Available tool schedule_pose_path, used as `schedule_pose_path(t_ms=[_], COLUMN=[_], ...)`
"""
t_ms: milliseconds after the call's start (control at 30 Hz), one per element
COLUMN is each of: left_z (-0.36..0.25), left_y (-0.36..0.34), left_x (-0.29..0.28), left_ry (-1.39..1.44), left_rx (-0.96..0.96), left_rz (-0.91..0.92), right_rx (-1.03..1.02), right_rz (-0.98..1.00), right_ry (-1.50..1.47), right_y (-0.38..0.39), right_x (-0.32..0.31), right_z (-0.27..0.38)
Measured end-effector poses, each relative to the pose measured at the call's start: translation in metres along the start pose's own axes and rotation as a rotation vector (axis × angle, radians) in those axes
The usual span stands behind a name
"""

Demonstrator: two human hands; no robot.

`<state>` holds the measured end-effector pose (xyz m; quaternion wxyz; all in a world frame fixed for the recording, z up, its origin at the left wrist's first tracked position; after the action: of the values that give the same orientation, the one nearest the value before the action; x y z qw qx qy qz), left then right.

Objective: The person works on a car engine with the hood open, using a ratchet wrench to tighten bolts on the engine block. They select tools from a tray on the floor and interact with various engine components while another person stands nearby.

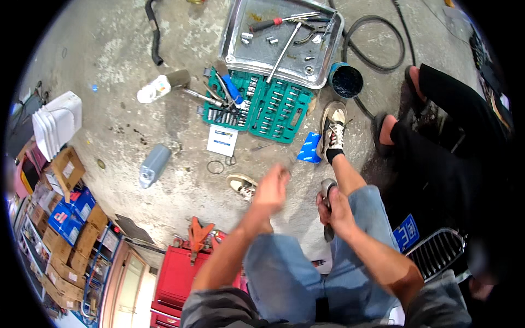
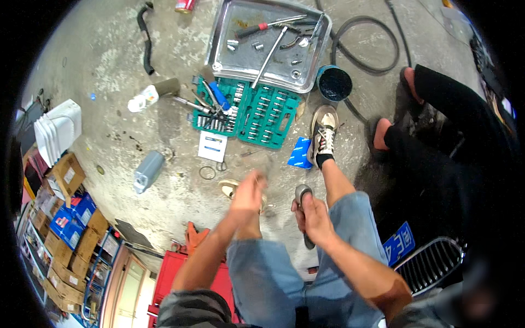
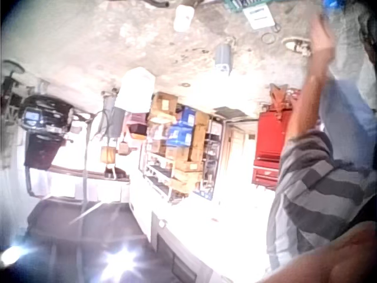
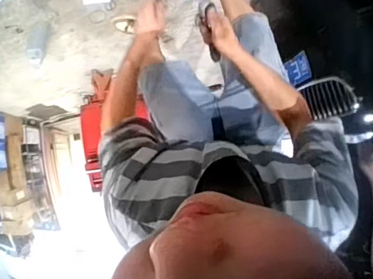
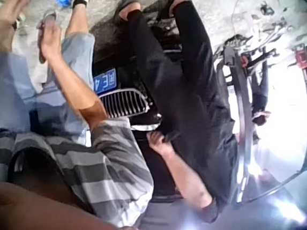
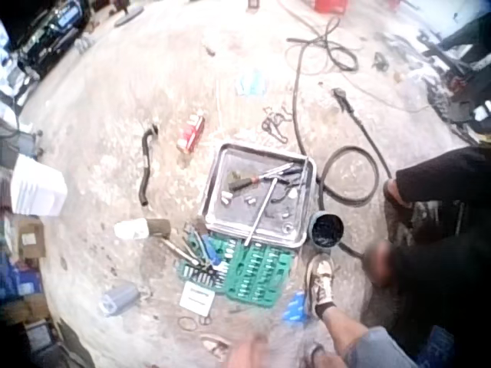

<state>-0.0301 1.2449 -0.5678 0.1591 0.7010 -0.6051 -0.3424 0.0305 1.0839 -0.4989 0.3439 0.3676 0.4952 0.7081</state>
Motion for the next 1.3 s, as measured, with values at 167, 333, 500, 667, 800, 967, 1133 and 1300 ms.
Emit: schedule_pose_path(t_ms=[167,333,500,667,800,967,1133,1300], left_z=[-0.159,-0.278,-0.368,-0.418,-0.437,-0.443,-0.433,-0.450], left_y=[0.182,0.335,0.482,0.582,0.656,0.712,0.708,0.765], left_x=[-0.089,-0.172,-0.184,-0.149,-0.094,0.002,0.158,0.321], left_ry=[0.167,-0.115,-0.242,-0.270,-0.255,-0.097,0.472,0.957], left_rx=[0.197,0.599,0.748,0.854,0.802,0.544,0.145,-0.260], left_rz=[0.063,0.137,0.431,0.822,1.270,1.476,0.760,0.677], right_rx=[-0.112,-0.331,-0.524,-0.588,-0.727,-0.974,-1.262,-1.282], right_rz=[0.410,0.492,0.435,0.496,0.468,-0.014,-0.821,-1.169], right_ry=[0.077,-0.013,0.016,0.186,0.356,0.082,0.254,0.174], right_y=[0.145,0.346,0.519,0.644,0.716,0.788,0.842,0.867], right_x=[0.085,0.154,0.199,0.199,0.185,0.108,0.019,-0.054], right_z=[0.017,0.017,-0.018,-0.064,-0.116,-0.166,-0.280,-0.379])
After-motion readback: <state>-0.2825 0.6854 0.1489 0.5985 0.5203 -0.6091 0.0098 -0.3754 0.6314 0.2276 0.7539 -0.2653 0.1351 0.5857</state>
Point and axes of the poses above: each hand's wrist, its own y-axis away from the middle knuckle, its own x-axis out of the palm, z = x × y, the point moved 9 cm from there along -y, towards the middle knuckle, and after that the axes turned 4 degrees about x, right-handed, at the moved point
